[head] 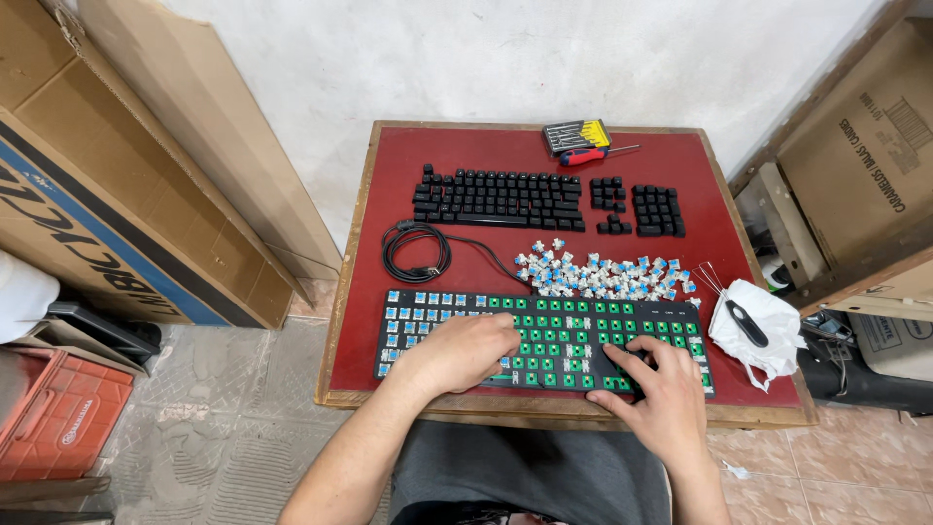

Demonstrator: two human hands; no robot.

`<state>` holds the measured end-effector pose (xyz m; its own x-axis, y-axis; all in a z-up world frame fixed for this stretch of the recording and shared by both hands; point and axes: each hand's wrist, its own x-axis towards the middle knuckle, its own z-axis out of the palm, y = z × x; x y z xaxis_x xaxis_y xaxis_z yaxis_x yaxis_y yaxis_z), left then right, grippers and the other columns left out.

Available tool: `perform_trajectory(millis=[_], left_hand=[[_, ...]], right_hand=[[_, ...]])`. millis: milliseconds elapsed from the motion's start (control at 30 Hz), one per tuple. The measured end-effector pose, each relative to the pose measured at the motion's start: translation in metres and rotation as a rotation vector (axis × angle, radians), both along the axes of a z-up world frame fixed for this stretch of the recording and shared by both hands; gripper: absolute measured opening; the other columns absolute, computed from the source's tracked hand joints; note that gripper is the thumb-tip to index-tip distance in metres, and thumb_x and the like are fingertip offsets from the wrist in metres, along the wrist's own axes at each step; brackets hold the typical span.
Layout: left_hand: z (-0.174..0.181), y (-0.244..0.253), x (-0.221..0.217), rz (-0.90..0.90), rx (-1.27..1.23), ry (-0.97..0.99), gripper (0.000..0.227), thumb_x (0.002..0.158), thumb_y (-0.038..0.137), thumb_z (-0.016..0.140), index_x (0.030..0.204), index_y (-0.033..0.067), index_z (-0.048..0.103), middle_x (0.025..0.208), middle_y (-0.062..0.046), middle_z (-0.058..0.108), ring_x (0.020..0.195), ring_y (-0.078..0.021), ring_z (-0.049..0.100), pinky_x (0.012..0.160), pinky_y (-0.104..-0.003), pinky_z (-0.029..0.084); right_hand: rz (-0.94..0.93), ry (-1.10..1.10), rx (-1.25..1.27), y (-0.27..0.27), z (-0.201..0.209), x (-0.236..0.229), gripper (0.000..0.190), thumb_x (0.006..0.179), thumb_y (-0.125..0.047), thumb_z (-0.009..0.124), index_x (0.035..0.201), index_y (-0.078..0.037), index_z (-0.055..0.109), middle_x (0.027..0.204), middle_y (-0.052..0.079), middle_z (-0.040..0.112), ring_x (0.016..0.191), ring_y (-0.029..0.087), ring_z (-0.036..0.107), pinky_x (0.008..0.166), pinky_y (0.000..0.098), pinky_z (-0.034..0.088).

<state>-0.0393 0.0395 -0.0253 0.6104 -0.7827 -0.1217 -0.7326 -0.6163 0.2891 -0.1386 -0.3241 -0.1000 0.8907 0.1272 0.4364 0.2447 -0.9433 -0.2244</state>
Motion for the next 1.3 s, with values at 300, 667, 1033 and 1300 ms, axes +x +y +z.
perform_trajectory(millis=[300,667,1033,1300], left_hand=[[0.017,-0.016,0.009,0.054,0.140,0.113,0.021,0.110,0.021,0.087,0.123,0.0085,0.075,0.130,-0.013,0.071,0.115,-0.0439,0.078,0.084,-0.066,0.065],[0.013,-0.014,0.007,0.073,0.108,0.153,0.021,0.105,0.016,0.088,0.120,0.0192,0.074,0.131,-0.006,0.068,0.118,-0.0371,0.075,0.082,-0.062,0.062],[0.018,-0.023,0.011,0.062,0.205,0.220,0.014,0.112,0.016,0.080,0.122,0.0163,0.071,0.129,-0.010,0.066,0.116,-0.0388,0.073,0.085,-0.063,0.059],[0.022,-0.027,0.008,0.052,0.218,0.214,0.022,0.111,0.007,0.069,0.133,0.0077,0.067,0.131,-0.016,0.064,0.120,-0.0443,0.073,0.090,-0.065,0.061]], right_hand=[[0.015,0.019,-0.008,0.000,0.004,0.001,0.077,0.083,-0.080,0.092,0.148,-0.038,0.088,0.142,-0.003,0.074,0.128,0.031,0.068,0.106,0.0534,0.055],[0.026,-0.018,-0.019,-0.003,-0.001,0.001,0.078,0.084,-0.079,0.093,0.150,-0.039,0.086,0.143,-0.003,0.074,0.128,0.032,0.069,0.105,0.0541,0.056],[0.019,0.002,-0.009,-0.002,0.002,0.001,0.079,0.081,-0.077,0.096,0.149,-0.039,0.086,0.143,-0.003,0.074,0.128,0.032,0.069,0.105,0.0542,0.056],[0.019,0.011,-0.012,-0.001,0.003,0.000,0.079,0.081,-0.078,0.096,0.148,-0.039,0.086,0.143,-0.003,0.074,0.129,0.032,0.069,0.108,0.0544,0.056]])
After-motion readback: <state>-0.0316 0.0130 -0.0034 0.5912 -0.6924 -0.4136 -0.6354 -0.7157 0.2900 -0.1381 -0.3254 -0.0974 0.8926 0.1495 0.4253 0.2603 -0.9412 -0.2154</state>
